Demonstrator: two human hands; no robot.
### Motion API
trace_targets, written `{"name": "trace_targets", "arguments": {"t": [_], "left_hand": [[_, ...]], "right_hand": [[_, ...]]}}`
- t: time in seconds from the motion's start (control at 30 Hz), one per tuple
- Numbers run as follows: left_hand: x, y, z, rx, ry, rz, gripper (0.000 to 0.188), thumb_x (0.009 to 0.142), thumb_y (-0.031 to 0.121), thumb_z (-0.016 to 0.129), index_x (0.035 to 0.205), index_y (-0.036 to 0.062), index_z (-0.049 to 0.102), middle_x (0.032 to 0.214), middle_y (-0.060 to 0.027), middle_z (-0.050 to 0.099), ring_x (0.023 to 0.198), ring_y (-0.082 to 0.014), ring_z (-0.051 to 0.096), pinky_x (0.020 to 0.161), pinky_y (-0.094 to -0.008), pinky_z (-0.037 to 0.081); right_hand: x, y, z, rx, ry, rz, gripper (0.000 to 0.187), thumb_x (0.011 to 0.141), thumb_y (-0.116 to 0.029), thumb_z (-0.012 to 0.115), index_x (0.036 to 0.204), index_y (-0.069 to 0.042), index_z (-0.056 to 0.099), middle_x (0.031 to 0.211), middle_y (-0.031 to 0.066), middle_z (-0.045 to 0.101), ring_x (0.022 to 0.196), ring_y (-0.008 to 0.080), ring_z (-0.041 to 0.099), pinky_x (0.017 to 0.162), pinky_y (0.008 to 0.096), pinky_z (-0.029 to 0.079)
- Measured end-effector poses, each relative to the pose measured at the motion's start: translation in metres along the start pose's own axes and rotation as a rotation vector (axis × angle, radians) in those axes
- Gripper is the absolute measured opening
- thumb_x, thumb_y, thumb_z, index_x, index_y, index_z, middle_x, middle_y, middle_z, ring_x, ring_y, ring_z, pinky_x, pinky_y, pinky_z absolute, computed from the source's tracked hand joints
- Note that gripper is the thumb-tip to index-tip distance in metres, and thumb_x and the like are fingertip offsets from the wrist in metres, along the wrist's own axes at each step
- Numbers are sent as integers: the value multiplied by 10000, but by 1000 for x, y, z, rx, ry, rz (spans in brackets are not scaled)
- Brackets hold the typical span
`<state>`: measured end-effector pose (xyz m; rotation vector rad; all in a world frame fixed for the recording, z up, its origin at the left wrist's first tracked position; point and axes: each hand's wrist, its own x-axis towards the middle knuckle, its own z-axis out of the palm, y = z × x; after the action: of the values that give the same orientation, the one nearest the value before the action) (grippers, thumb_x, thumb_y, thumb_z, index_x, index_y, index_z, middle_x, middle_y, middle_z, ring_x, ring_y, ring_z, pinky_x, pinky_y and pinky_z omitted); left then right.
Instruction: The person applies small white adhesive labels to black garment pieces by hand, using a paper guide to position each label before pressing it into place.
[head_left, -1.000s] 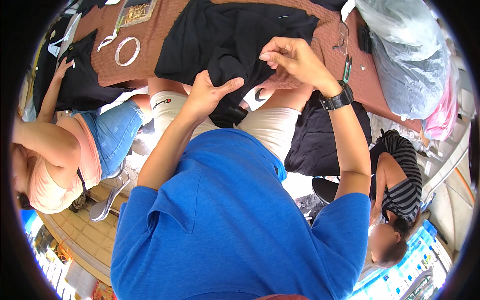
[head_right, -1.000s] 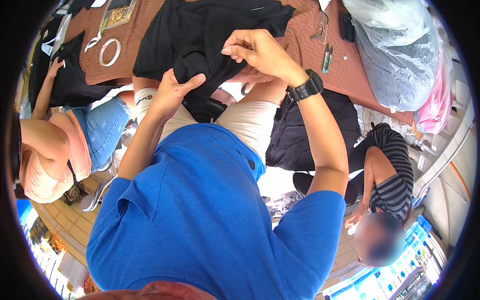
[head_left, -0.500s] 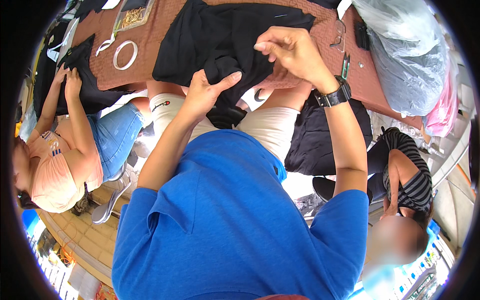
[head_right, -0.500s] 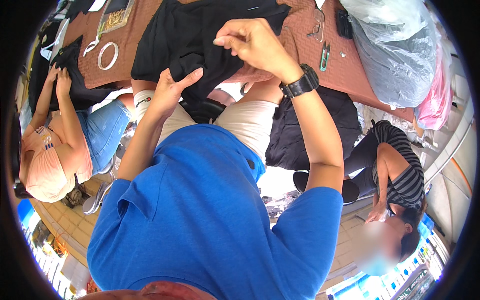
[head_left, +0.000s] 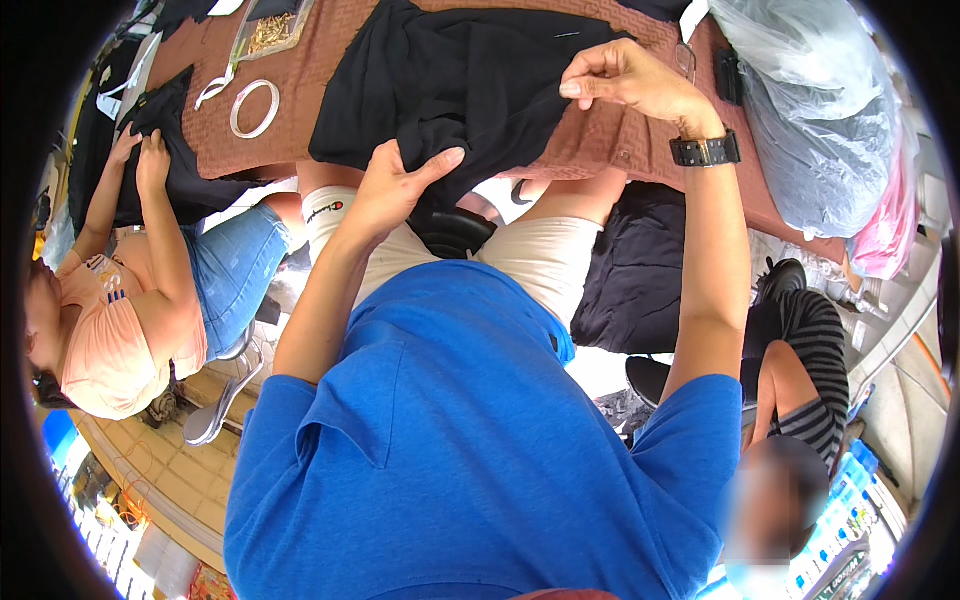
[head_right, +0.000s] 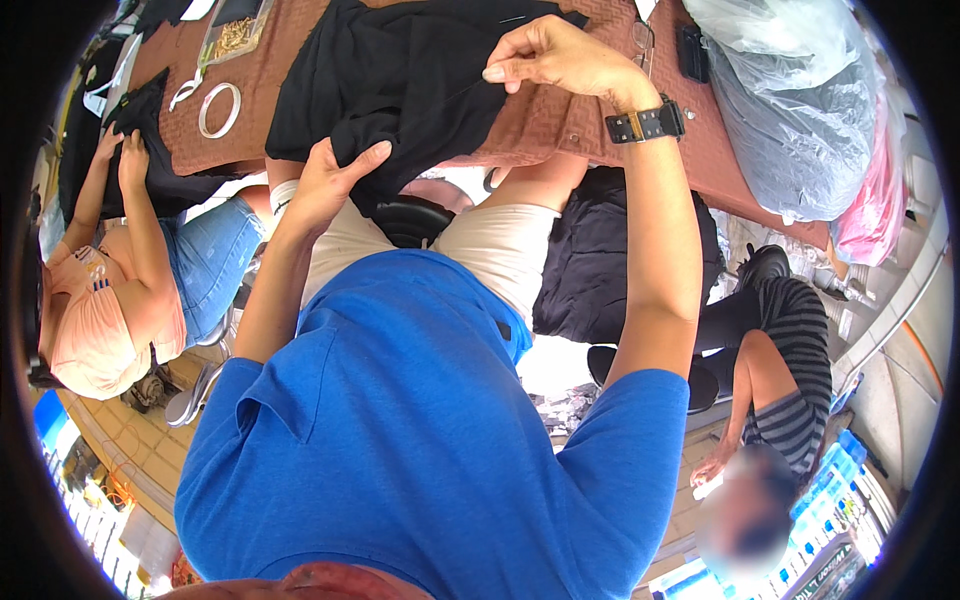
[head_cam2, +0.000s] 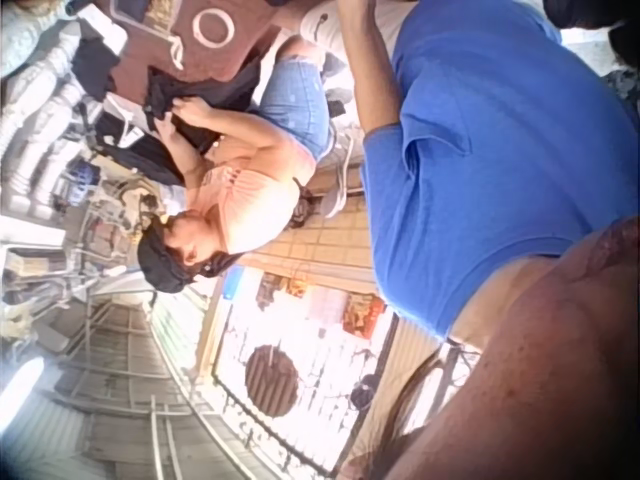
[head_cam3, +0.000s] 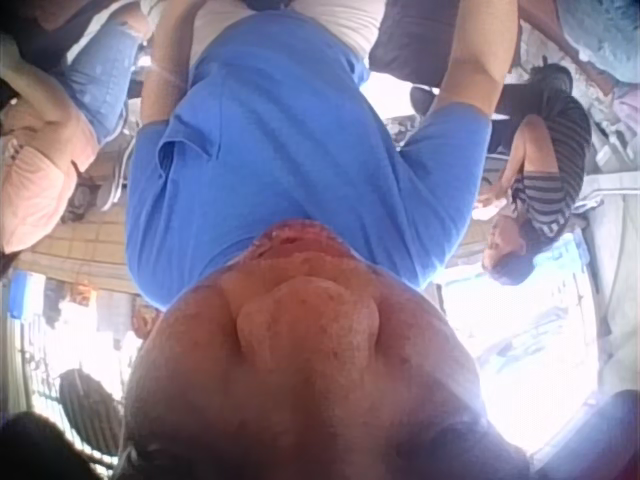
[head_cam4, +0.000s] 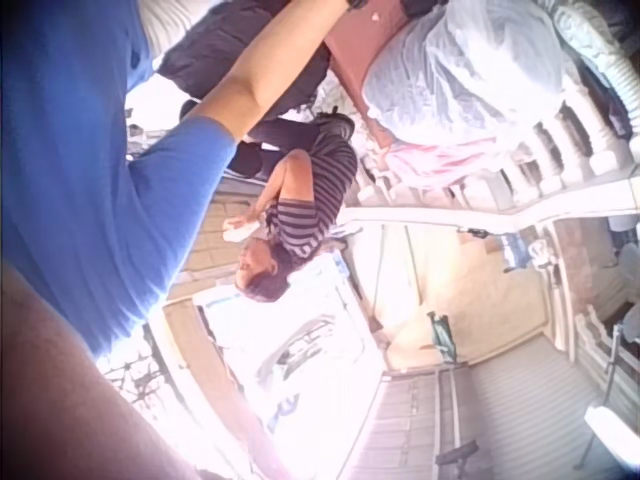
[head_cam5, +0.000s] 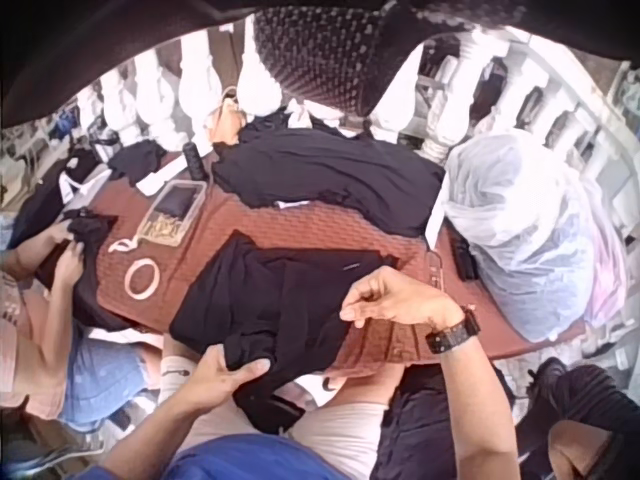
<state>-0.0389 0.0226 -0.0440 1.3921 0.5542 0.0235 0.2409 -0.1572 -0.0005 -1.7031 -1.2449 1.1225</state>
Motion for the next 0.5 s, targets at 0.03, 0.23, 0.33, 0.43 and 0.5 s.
{"name": "trace_targets", "arguments": {"t": [0.03, 0.23, 0.33, 0.43, 0.5], "left_hand": [[-1, 2, -2, 4, 0, -7, 304, 915, 203, 767, 1103, -26, 702, 1027, -52, 723, 937, -107, 653, 873, -264, 511], [-3, 5, -1, -14, 5, -1, 286, 916, 189, 753, 1100, -25, 710, 1010, -56, 729, 936, -107, 655, 874, -268, 508], [5, 8, 2, 5, 21, 65, 258, 920, 184, 740, 1081, -17, 720, 995, -50, 730, 927, -104, 653, 867, -264, 505], [17, 20, 10, -11, 61, 111, 232, 913, 185, 741, 1037, -10, 732, 939, -40, 730, 861, -100, 649, 801, -263, 508], [34, 16, 11, 0, 118, 139, 223, 903, 188, 755, 1002, -11, 740, 902, -46, 734, 808, -98, 647, 733, -264, 514]], "right_hand": [[2, 3, -6, -69, 29, 9, 221, 953, -242, 719, 1005, -27, 725, 812, -44, 660, 735, 34, 577, 684, 202, 452], [16, -7, 10, -437, 442, -109, 208, 976, -211, 670, 972, -3, 663, 760, 59, 586, 724, 138, 549, 637, 301, 420], [24, -36, 12, -545, 747, -374, 81, 892, -4, 627, 947, 29, 579, 801, 207, 615, 742, 432, 604, 662, 430, 481], [47, -37, 21, -584, 922, -561, 82, 924, -31, 618, 916, 32, 566, 838, 230, 591, 801, 422, 606, 694, 441, 476], [62, -29, 11, -608, 1110, -532, 94, 940, -60, 611, 932, 27, 575, 839, 219, 593, 839, 417, 603, 723, 437, 477]]}}
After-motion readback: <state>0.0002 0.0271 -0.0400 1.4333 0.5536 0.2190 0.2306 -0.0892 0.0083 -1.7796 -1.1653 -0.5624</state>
